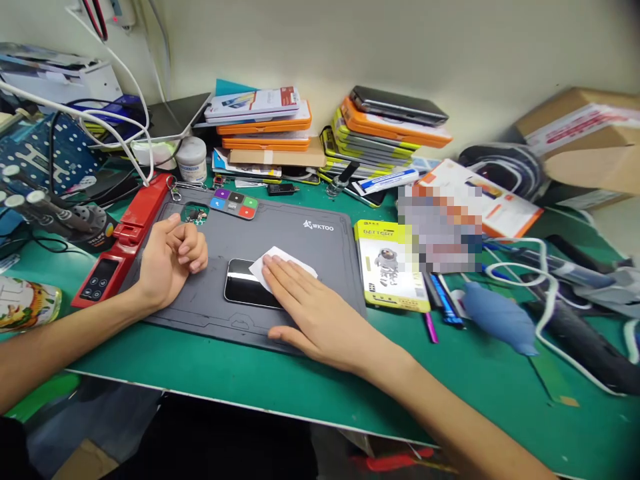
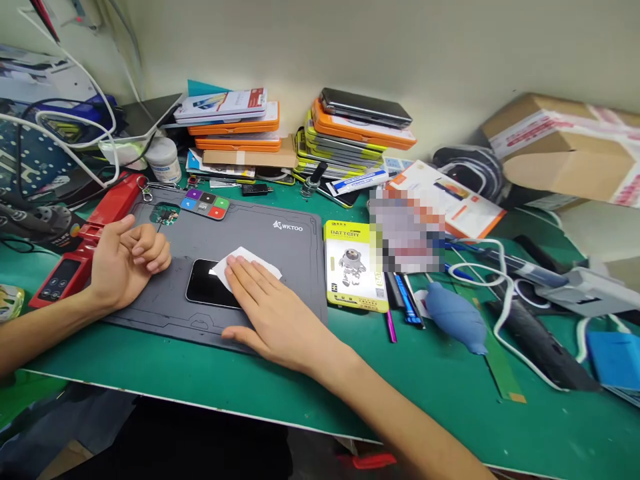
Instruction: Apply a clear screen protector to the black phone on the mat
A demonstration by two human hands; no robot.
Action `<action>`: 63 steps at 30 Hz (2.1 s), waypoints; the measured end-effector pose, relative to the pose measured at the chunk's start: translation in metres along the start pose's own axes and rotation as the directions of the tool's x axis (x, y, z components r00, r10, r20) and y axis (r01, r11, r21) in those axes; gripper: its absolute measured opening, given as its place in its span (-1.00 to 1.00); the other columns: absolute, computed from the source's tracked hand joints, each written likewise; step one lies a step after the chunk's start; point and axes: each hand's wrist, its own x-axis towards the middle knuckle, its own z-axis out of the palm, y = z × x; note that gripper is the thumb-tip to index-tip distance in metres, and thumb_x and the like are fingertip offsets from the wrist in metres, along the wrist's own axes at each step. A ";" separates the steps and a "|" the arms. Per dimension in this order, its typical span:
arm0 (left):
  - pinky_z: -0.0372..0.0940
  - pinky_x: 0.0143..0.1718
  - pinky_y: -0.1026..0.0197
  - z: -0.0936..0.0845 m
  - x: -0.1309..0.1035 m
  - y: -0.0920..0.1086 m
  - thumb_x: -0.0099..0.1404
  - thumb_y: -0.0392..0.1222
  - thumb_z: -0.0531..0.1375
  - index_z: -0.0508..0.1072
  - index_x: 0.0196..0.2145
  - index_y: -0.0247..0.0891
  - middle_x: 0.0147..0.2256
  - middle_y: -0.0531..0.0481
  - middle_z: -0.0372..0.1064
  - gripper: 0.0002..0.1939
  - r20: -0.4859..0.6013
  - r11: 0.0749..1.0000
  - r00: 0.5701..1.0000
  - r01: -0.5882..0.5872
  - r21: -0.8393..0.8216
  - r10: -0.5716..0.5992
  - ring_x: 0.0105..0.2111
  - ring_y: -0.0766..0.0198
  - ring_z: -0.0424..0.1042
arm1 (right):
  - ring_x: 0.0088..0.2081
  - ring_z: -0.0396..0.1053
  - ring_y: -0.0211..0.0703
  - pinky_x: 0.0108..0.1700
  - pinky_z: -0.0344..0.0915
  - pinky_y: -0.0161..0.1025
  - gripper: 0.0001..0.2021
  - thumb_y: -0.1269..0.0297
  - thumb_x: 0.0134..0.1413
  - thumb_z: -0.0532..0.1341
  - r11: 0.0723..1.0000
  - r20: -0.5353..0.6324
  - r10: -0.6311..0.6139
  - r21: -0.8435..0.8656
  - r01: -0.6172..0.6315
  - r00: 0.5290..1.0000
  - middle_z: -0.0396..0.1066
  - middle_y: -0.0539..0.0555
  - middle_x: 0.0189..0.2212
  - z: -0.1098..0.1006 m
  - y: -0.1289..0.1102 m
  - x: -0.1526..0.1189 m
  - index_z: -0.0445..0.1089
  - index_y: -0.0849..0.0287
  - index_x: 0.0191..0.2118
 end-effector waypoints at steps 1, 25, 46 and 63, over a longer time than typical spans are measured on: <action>0.05 -0.50 0.19 -0.001 0.000 0.000 0.54 0.02 0.00 0.12 -0.64 -0.15 -0.64 0.10 -0.11 -0.43 0.000 1.000 1.000 0.012 -0.004 -0.012 -0.61 0.30 0.03 | 0.65 -0.20 0.22 0.60 0.09 0.29 0.01 -0.21 0.56 0.10 1.000 0.004 -0.026 -0.003 0.026 1.000 -0.17 0.39 0.64 0.000 -0.001 0.000 -0.51 0.28 0.67; -0.09 -0.56 0.20 -0.002 0.000 -0.008 0.42 0.24 0.20 0.12 -0.65 -0.14 -0.67 0.17 -0.09 -0.36 0.093 0.998 0.995 0.032 0.045 -0.036 -0.66 0.39 -0.04 | 0.62 0.02 0.22 0.59 0.14 0.20 0.09 -0.35 0.48 0.05 0.981 0.024 -0.192 0.037 0.191 0.981 0.04 0.45 0.58 0.006 -0.022 0.023 -0.33 0.46 0.66; -0.09 -0.58 0.22 0.000 0.001 -0.010 0.41 0.16 0.21 0.20 -0.63 -0.16 -0.67 0.17 -0.10 -0.44 0.077 0.998 0.997 0.009 0.054 -0.014 -0.66 0.40 -0.05 | 0.62 0.00 0.20 0.59 0.13 0.24 -0.06 -0.31 0.51 0.09 0.995 0.017 -0.097 0.010 0.097 0.995 0.05 0.39 0.58 0.006 -0.030 0.032 0.06 0.45 0.60; -0.11 -0.56 0.21 -0.001 -0.002 -0.013 0.42 0.17 0.21 0.21 -0.62 -0.17 -0.68 0.17 -0.09 -0.43 0.096 0.996 0.995 0.018 0.090 -0.027 -0.65 0.39 -0.03 | 0.55 0.20 0.19 0.56 0.23 0.16 -0.28 -0.09 0.63 0.01 0.991 -0.061 -0.097 -0.101 0.091 0.993 0.20 0.38 0.53 0.006 -0.023 0.033 0.25 0.48 0.51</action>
